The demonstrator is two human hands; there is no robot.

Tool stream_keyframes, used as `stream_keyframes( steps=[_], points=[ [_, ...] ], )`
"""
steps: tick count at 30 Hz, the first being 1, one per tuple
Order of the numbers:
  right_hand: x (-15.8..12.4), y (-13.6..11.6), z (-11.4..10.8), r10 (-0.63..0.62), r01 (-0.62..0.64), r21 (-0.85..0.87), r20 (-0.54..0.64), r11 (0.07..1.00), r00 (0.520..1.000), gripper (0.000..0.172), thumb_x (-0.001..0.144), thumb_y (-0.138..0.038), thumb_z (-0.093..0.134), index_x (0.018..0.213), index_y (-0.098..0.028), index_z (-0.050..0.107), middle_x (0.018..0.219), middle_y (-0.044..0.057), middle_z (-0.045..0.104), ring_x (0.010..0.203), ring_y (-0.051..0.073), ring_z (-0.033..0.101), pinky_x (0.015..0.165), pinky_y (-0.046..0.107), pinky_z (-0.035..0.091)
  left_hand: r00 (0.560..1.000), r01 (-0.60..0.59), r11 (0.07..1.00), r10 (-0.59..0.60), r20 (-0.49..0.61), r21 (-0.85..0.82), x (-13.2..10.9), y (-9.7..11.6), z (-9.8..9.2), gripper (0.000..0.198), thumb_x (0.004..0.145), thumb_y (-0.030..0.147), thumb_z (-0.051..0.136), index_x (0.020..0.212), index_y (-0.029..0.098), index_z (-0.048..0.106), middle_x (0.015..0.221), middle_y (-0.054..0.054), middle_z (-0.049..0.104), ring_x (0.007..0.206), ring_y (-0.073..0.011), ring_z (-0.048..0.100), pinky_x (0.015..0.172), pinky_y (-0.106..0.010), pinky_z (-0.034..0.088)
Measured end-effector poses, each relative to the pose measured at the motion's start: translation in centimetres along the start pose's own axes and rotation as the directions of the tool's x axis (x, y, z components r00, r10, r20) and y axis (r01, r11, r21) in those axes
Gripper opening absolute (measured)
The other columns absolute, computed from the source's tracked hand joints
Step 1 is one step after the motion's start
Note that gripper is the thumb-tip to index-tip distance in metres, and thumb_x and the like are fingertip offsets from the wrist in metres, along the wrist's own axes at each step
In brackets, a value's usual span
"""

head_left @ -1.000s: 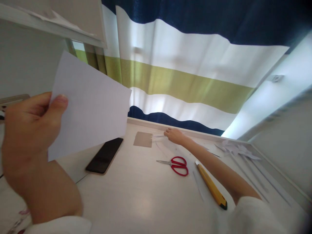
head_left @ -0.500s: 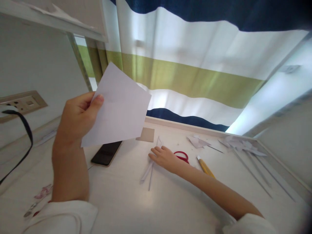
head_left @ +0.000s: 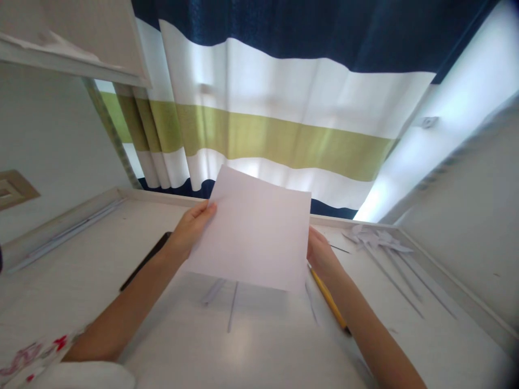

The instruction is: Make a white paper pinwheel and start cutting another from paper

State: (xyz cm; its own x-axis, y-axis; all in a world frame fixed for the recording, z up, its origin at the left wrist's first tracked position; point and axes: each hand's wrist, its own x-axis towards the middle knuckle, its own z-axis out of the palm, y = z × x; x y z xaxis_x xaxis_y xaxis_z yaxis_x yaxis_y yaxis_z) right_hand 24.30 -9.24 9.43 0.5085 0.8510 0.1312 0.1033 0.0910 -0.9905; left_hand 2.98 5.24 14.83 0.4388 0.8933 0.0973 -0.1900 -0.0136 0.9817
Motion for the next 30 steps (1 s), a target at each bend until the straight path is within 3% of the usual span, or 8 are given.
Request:
stream_keyframes(
  steps=[3,6,10,15,18,21,24,30],
  points=[
    [-1.6,-1.1,-1.0,0.025,-0.024,0.073,-0.014,0.997,1.0,0.042,0.075,-0.046,0.049,0.109,-0.021,0.053,0.082,0.005,0.066,0.063,0.016,0.06,0.05,0.026,0.044,0.992,0.075,0.994,-0.067,0.102,-0.08,-0.7,-1.8,1.2,0.029,0.071,0.027,0.058,0.098,0.016,0.061,0.057,0.002,0.062,0.045,-0.0105,0.055,0.044,-0.018,0.043],
    [-2.2,-2.4,-1.3,0.013,-0.011,0.082,-0.028,0.997,1.0,0.04,0.075,-0.043,0.052,0.11,-0.024,0.054,0.097,0.004,0.064,0.079,0.017,0.06,0.06,0.027,0.046,0.989,0.084,0.991,-0.069,0.134,-0.106,-1.3,-2.9,2.6,0.032,0.072,0.028,0.057,0.101,0.015,0.059,0.061,0.001,0.064,0.046,-0.0099,0.054,0.046,-0.018,0.043],
    [-1.8,-4.5,-0.4,-0.091,0.093,-0.092,0.031,0.991,0.995,0.034,0.075,-0.038,0.053,0.108,-0.028,0.056,0.112,0.001,0.058,0.102,0.018,0.051,0.087,0.033,0.038,0.979,0.078,0.983,-0.044,0.198,-0.167,-2.2,-3.7,4.8,0.037,0.074,0.032,0.056,0.107,0.015,0.055,0.077,-0.002,0.066,0.059,-0.0121,0.058,0.052,-0.02,0.045],
    [-1.7,-5.9,1.2,-0.239,0.241,-0.336,0.047,0.91,0.97,0.034,0.077,-0.037,0.05,0.111,-0.031,0.053,0.119,0.002,0.051,0.108,0.02,0.046,0.091,0.041,0.035,0.943,0.059,0.957,0.04,0.331,-0.284,-3.4,-4.4,5.9,0.044,0.073,0.025,0.06,0.114,0.017,0.048,0.095,-0.006,0.063,0.074,-0.0147,0.059,0.059,-0.021,0.045],
    [-2.2,-5.6,1.7,-0.284,0.27,-0.41,0.027,0.871,0.958,0.047,0.073,-0.035,0.055,0.119,-0.033,0.044,0.124,0.003,0.044,0.11,0.023,0.043,0.087,0.042,0.039,0.916,0.075,0.963,0.036,0.4,-0.258,-3.9,-4.5,5.6,0.043,0.074,0.023,0.059,0.115,0.018,0.047,0.099,-0.007,0.061,0.076,-0.0152,0.058,0.059,-0.021,0.044],
    [-2.6,-5.3,1.8,-0.22,0.208,-0.398,0.015,0.894,0.975,0.071,0.067,-0.037,0.062,0.129,-0.033,0.027,0.134,0.007,0.031,0.111,0.025,0.042,0.081,0.041,0.045,0.901,0.064,0.967,0.05,0.43,-0.245,-4.4,-4.1,5.5,0.04,0.076,0.024,0.058,0.114,0.019,0.048,0.101,-0.006,0.06,0.08,-0.016,0.058,0.064,-0.022,0.045],
    [-2.7,-5.3,1.7,-0.169,0.15,-0.387,-0.014,0.91,0.986,0.09,0.061,-0.039,0.067,0.133,-0.03,0.013,0.138,0.008,0.019,0.114,0.025,0.038,0.083,0.041,0.045,0.873,0.076,0.981,0.022,0.487,-0.18,-5.0,-3.7,5.7,0.038,0.078,0.027,0.055,0.115,0.021,0.048,0.091,-0.004,0.063,0.072,-0.0137,0.058,0.057,-0.02,0.044],
    [-3.2,-5.1,0.8,-0.047,0.108,-0.378,0.167,0.919,0.985,0.105,0.059,-0.039,0.068,0.134,-0.029,-0.005,0.132,0.011,0.032,0.109,0.025,0.045,0.088,0.046,0.04,0.823,0.07,0.994,-0.008,0.567,-0.088,-5.8,-4.1,5.5,0.035,0.08,0.033,0.052,0.113,0.02,0.049,0.072,0.0,0.059,0.06,-0.0094,0.053,0.054,-0.018,0.042]
  ],
)
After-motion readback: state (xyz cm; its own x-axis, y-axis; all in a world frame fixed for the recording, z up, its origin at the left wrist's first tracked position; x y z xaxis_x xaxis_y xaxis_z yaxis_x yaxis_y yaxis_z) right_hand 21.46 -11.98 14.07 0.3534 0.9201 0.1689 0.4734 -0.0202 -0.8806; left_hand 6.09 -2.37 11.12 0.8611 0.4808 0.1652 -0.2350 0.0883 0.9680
